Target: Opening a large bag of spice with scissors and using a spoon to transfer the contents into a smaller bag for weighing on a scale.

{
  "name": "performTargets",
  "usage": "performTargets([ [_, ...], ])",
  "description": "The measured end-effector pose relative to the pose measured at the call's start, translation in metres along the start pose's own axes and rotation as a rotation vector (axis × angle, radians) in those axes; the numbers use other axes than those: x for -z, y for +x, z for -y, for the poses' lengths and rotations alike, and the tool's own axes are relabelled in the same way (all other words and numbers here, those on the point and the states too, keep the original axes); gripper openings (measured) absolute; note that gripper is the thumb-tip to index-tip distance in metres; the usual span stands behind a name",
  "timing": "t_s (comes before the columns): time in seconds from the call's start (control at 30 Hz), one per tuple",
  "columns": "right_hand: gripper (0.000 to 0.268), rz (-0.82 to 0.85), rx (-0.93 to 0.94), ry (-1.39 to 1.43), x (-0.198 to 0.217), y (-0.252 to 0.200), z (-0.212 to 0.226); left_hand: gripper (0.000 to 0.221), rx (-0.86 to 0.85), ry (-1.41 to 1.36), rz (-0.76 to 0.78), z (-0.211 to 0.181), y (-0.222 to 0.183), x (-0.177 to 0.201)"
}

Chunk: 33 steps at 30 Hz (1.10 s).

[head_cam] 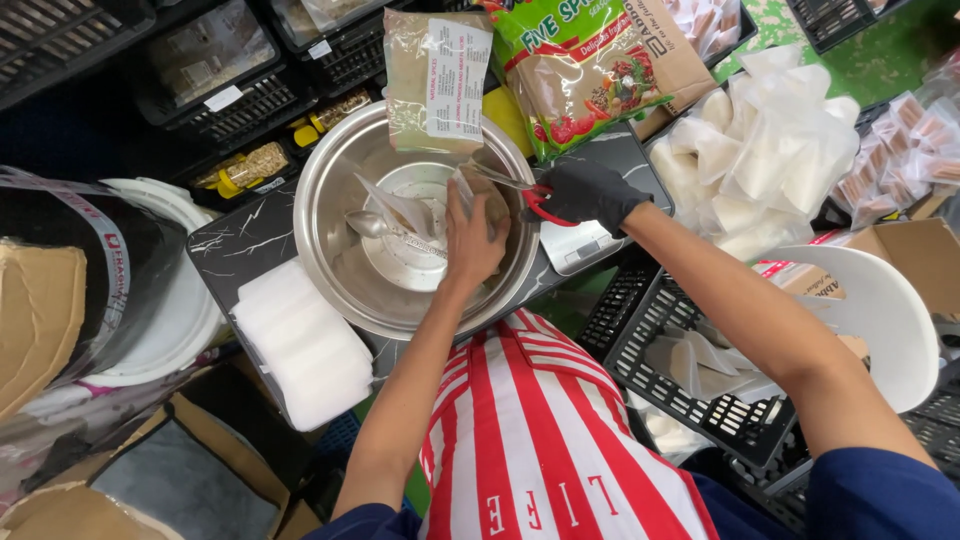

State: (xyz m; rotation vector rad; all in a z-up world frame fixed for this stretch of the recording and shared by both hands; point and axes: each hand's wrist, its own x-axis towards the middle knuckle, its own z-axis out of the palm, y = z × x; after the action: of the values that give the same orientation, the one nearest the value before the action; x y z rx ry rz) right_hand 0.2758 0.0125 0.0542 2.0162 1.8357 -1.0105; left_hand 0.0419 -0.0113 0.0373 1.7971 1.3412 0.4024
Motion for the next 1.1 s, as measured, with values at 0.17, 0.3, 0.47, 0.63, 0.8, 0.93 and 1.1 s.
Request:
performTargets([
  [0.17,0.041,0.022,-0.133,0.390,-0.002,0.009,-0.005,0.049,-0.027,-0.020,-0.009,-0.003,-0.002,0.001],
  [0.3,0.031,0.058,-0.284,0.883,-0.002,0.016,0.000,0.054,-0.013,-0.046,0.016,0.010,0.000,-0.008],
  [0.47,0.034,0.198,-0.099,0.912,0.016,-0.012,0.010,0.053,0.008,-0.119,0.024,0.014,-0.003,-0.004],
  [0.63,0.038,0.083,-0.078,0.783,-0.006,0.013,0.006,0.052,0.009,-0.089,0.042,0.009,-0.006,-0.002],
  [0.8,0.032,0.043,-0.015,0.558,-0.014,0.034,0.010,0.052,-0.017,-0.041,0.075,0.003,-0.014,0.001],
  [0.93,0.029,0.017,0.001,0.480,-0.032,0.062,-0.005,0.054,0.002,0.068,0.119,0.000,-0.018,0.005],
  [1.1,0.030,0.043,0.008,0.355,-0.010,0.031,0.016,0.017,-0.522,0.283,-0.629,-0.017,0.015,0.059],
])
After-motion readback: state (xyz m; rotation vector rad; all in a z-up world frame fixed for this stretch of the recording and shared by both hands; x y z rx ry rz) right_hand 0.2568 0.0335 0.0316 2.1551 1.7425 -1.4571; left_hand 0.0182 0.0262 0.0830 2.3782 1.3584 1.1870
